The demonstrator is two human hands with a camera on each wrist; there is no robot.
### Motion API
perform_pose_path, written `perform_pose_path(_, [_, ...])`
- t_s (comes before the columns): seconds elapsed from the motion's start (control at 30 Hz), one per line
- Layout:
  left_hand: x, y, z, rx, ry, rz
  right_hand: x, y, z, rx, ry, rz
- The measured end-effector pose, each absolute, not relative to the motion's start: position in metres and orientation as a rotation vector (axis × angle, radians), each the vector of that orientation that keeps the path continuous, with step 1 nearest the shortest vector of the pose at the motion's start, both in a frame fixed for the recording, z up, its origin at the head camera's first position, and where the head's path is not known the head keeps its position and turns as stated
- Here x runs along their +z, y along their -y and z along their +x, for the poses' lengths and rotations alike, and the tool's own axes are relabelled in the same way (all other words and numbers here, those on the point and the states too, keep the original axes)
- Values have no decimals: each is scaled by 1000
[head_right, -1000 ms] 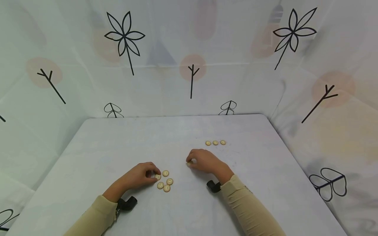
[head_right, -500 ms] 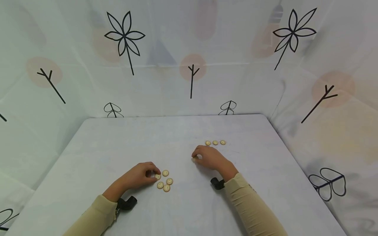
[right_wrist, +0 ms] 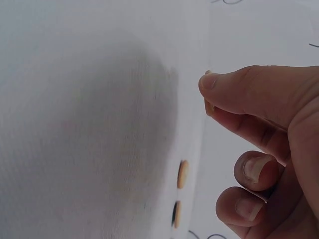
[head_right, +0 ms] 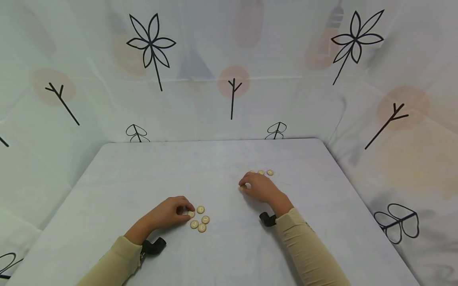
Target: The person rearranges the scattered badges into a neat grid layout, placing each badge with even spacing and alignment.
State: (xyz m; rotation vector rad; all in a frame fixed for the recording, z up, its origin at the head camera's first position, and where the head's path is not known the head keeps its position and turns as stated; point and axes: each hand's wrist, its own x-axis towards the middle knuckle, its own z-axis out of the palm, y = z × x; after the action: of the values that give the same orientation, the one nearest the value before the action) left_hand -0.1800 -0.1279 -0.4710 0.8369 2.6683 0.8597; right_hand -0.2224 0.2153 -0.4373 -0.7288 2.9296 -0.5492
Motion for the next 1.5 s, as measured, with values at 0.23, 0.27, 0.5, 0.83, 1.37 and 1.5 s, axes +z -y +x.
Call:
perform_pose_path(0.23, [-473, 129, -180, 872, -2673, 848, -435, -223, -223, -547, -2950, -670])
perform_pose_path(0.27, [-473, 129, -180, 874, -2674, 849, -435, -224, -223, -553, -2951, -661])
perform_pose_path(0.5, [-474, 129, -181, 878, -2674, 850, -438, -230, -227, -542, -2980, -626])
perform_pose_path(0.83, [-474, 129, -180, 878, -2676, 852, -441, -237, -232, -544, -2988, -542])
perform_pose_path(1.37, [-469, 127, -179, 885, -2656, 830, -441, -236, -240, -518, -2965, -378])
perform_pose_path(1.5, [-469, 127, -179, 878, -2660, 825, -444, -237, -243, -511, -2974, -383])
